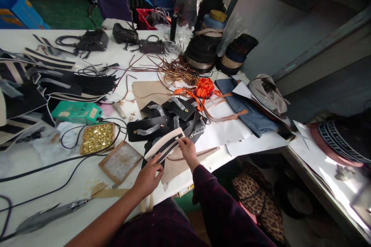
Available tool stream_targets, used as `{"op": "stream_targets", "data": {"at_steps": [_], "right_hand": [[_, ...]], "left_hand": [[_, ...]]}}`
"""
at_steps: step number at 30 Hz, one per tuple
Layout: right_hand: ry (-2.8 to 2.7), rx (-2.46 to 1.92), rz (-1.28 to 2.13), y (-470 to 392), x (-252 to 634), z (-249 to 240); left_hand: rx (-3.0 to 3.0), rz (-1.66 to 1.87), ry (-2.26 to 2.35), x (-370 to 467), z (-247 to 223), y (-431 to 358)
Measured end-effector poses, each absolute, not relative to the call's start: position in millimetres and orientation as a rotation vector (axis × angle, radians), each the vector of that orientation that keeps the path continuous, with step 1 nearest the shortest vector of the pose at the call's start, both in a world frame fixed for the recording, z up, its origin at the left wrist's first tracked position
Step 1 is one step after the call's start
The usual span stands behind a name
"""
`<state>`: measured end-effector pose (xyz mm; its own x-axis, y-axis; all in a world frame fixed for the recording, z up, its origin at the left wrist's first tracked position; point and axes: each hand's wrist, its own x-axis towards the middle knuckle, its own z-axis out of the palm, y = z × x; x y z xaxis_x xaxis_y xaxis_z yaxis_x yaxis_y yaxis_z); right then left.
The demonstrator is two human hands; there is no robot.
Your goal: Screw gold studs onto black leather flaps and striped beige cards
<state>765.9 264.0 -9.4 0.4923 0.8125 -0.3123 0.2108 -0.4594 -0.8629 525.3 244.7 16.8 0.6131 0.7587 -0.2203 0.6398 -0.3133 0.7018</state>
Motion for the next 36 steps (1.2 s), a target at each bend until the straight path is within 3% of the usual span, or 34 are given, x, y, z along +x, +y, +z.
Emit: {"op": "stream_targets", "data": {"at_steps": [24, 30, 36], "right_hand": [[-0.797, -2.161, 0.678, 289, 763, -25], [-1.174, -2.143, 0.427, 292, 775, -17], [-1.097, -2.131, 0.730, 299, 783, -8]], "left_hand": [[2.004, 0.211, 1.106, 525, 10, 256], [1.985, 0.198, 1.110, 524, 11, 256], [1.942, 0.205, 1.116, 524, 22, 256]]}}
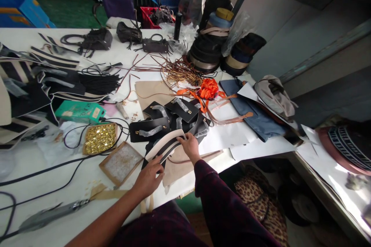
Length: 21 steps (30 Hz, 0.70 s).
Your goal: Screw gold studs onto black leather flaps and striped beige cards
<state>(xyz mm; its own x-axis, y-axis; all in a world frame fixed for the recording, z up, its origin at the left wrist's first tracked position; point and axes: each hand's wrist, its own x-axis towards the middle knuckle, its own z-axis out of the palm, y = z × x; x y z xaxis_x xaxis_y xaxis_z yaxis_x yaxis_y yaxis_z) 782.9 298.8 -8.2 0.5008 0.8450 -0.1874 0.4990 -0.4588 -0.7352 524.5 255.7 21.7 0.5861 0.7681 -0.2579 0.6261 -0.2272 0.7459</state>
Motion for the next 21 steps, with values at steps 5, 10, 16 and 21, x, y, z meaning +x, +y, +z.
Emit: {"op": "stream_targets", "data": {"at_steps": [5, 10, 16, 21], "right_hand": [[-1.012, -2.026, 0.878, 274, 789, 1], [-0.885, -2.023, 0.910, 229, 799, 3], [-0.762, -2.025, 0.526, 177, 792, 23], [-1.158, -1.777, 0.858, 154, 742, 58]], "left_hand": [[1.802, 0.168, 1.092, 521, 44, 249], [1.581, 0.247, 1.151, 511, 50, 230], [1.514, 0.255, 1.253, 512, 57, 218], [1.454, 0.302, 1.272, 518, 63, 210]]}}
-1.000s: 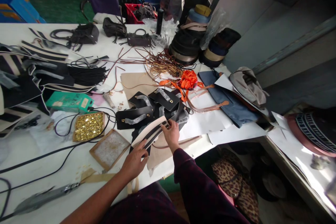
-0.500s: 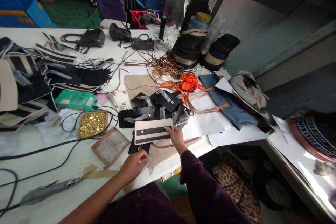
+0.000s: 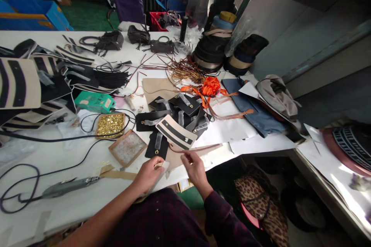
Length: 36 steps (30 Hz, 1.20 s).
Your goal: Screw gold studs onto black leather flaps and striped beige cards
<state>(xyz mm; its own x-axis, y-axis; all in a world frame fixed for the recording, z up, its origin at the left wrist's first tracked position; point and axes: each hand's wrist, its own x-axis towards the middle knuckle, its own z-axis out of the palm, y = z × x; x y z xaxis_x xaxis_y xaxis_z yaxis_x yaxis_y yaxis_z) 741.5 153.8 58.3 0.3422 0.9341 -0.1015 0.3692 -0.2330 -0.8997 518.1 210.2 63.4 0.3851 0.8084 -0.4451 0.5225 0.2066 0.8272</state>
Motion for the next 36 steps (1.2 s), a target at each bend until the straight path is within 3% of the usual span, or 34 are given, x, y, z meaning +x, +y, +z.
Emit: {"op": "stream_targets", "data": {"at_steps": [4, 18, 27, 36], "right_hand": [[-1.300, -1.708, 1.060, 151, 709, 65], [-1.692, -1.795, 0.843, 166, 699, 80], [-1.235, -1.813, 1.108, 214, 713, 77], [-1.033, -1.916, 1.268, 337, 730, 42]], "left_hand": [[1.403, 0.330, 1.218, 519, 58, 206], [1.911, 0.365, 1.161, 518, 76, 209], [2.073, 0.649, 0.971, 516, 86, 235], [1.740, 0.707, 1.308, 518, 51, 310]]}}
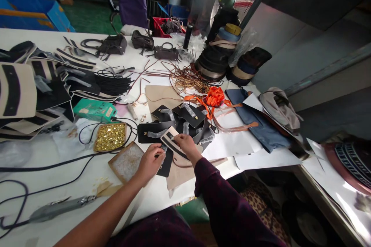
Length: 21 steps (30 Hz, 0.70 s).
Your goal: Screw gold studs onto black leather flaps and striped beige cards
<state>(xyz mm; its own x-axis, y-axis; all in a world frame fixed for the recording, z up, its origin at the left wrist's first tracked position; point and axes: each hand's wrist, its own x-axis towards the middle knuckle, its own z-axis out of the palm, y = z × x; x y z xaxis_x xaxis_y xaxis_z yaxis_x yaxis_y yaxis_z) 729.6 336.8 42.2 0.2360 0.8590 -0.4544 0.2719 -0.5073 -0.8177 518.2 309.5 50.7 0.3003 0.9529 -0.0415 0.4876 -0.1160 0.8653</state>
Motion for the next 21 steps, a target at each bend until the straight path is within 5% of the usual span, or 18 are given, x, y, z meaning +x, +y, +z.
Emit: {"op": "stream_targets", "data": {"at_steps": [7, 21], "right_hand": [[-1.101, -2.026, 1.256, 372, 730, -3], [-1.296, -2.122, 1.233, 372, 730, -16]], "left_hand": [[1.870, 0.533, 1.222, 524, 40, 342], [1.809, 0.453, 1.191, 529, 22, 349]]}}
